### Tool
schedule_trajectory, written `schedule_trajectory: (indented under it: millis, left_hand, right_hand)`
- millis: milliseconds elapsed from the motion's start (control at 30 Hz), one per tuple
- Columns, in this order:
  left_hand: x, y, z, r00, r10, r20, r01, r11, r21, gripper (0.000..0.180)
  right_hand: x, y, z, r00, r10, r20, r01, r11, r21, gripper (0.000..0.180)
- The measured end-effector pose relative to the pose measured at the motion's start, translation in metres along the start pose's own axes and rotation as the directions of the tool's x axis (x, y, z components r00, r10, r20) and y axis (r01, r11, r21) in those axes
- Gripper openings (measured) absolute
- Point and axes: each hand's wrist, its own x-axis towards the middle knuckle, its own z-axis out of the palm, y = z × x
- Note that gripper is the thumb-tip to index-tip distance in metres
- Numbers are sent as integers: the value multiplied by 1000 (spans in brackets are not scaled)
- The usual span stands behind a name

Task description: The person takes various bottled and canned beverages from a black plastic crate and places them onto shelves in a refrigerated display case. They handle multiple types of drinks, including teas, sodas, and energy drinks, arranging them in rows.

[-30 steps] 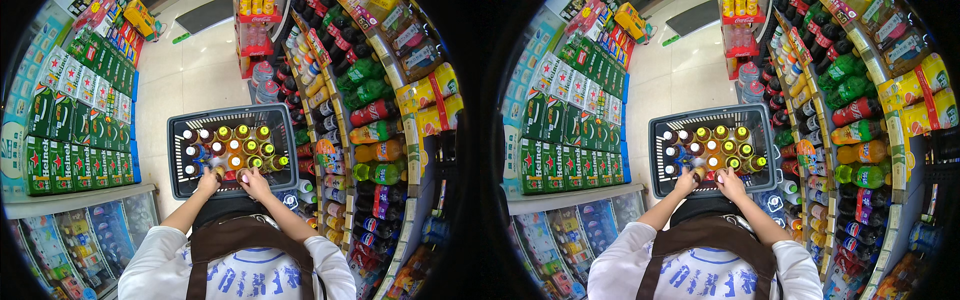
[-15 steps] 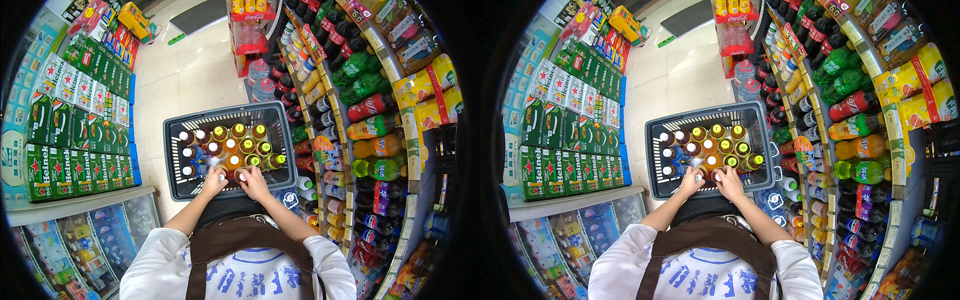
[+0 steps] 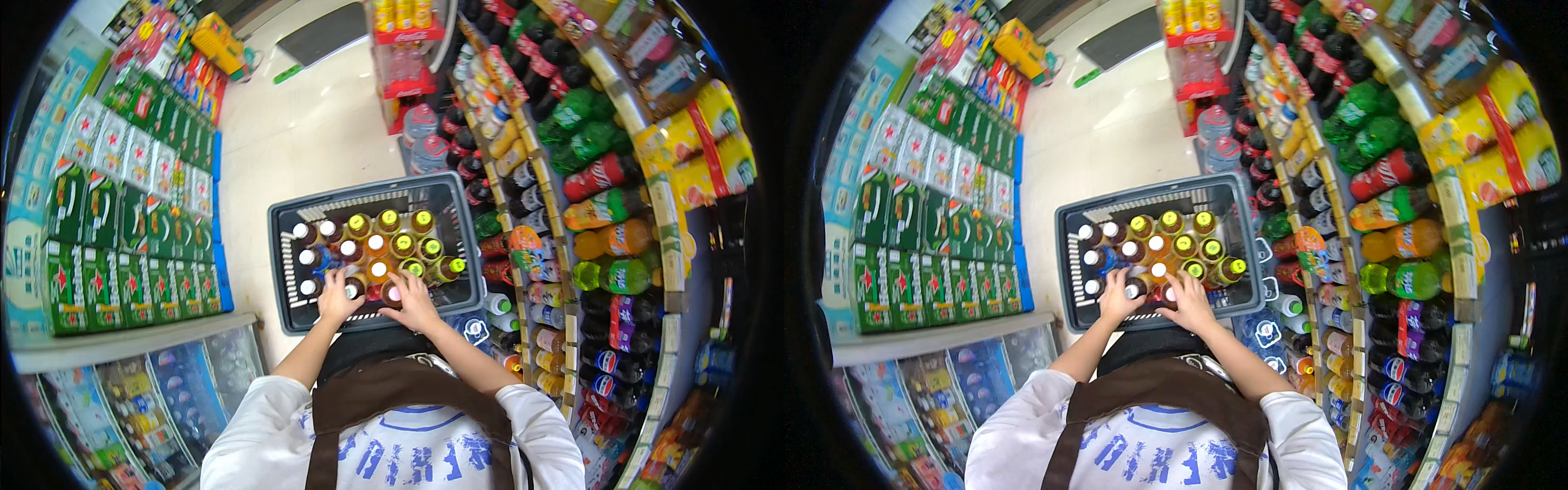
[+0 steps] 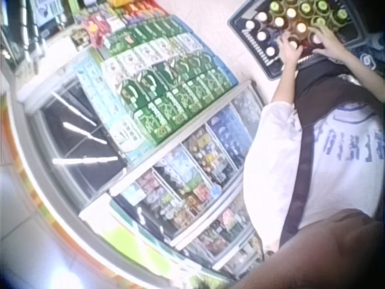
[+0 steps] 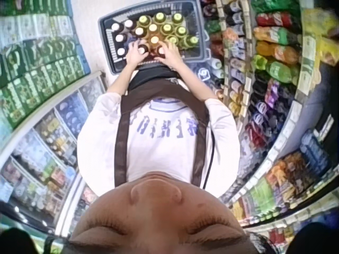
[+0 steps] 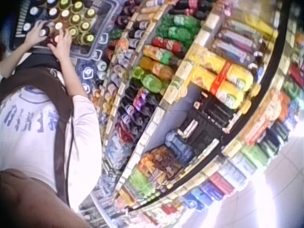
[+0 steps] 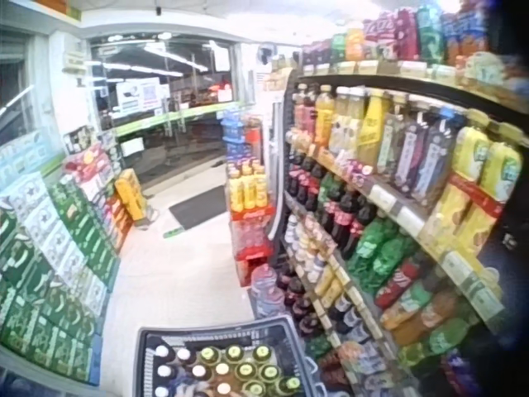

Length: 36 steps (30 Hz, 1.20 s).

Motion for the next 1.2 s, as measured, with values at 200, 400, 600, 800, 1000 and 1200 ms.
schedule_trajectory:
  millis: [200, 400, 600, 800, 1000, 1200]
  left_hand:
    - [-11, 8, 4, 905, 264, -334, -290, 957, -28, 68]
    - [-10, 82, 22, 717, 605, -346, -665, 743, -79, 64]
    - [-65, 307, -23, 78, 823, -563, -979, -42, -198, 60]
    - [-177, 565, -46, -205, 923, -325, -752, -361, -551, 63]
    - [-234, 703, -9, -228, 974, -4, -631, -151, -761, 80]
    - [-260, 678, -9, -51, 957, -286, -759, -223, -612, 71]
  right_hand:
    - [-11, 17, -12, 930, -10, -368, 46, 995, 90, 50]
    - [-56, 9, -85, 717, 49, -695, 106, 978, 178, 34]
    - [-163, -33, -254, -130, -275, -953, -113, 959, -261, 29]
    - [-292, -27, -409, -395, -144, -908, -271, 962, -35, 59]
    - [-318, 1, -464, -277, 359, -891, -283, 856, 432, 75]
    - [-324, 7, -467, -184, 283, -941, -417, 845, 336, 76]
